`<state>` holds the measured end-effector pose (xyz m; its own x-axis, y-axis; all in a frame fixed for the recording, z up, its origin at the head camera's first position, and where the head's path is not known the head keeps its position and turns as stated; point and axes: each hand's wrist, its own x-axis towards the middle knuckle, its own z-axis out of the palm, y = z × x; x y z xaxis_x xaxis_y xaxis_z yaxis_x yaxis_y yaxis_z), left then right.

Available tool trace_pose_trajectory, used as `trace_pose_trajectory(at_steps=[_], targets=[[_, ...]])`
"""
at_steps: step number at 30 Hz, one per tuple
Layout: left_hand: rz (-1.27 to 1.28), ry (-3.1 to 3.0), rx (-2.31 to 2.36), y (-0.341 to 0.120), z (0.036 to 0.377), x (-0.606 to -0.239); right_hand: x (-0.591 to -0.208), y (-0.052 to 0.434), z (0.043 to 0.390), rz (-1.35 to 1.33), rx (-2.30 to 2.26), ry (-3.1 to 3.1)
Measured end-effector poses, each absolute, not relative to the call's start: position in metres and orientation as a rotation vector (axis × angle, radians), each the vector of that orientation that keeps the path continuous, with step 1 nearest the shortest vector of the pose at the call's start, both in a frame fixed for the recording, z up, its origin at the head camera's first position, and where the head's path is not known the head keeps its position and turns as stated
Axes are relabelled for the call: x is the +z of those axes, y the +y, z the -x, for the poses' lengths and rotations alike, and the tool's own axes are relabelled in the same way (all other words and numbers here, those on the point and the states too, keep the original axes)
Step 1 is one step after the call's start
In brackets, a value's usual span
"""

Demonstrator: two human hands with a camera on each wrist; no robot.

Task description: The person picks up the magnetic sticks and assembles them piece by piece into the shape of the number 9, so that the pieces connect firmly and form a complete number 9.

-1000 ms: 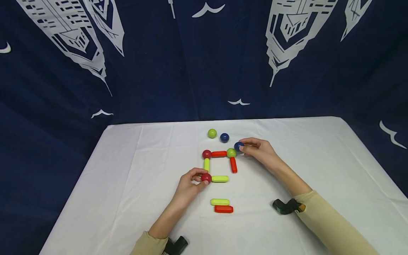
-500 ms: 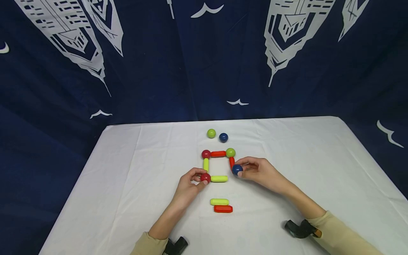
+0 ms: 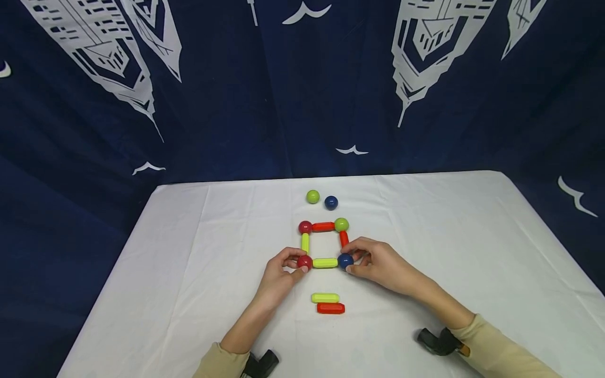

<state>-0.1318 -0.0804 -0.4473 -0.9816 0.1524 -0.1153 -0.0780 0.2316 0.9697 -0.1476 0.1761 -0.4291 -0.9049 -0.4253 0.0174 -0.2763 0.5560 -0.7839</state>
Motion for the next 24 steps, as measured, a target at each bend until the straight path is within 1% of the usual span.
trace_pose_trajectory(at_steps=[7,16,24], targets=[[-0.066,2.318,1.831,-0.080,0.132,-0.445,-0.426,0.174,0.161,0.411,-1.319,2.691],[-0.062,2.311,1.835,-0.079,0.133,-0.444,-0.426,0.160,0.182,0.106,-1.169,2.741],[-0.053,2.315,1.834,-0.078,0.134,-0.444,-0.426,0.159,0.189,-0.051,-1.359,2.529]])
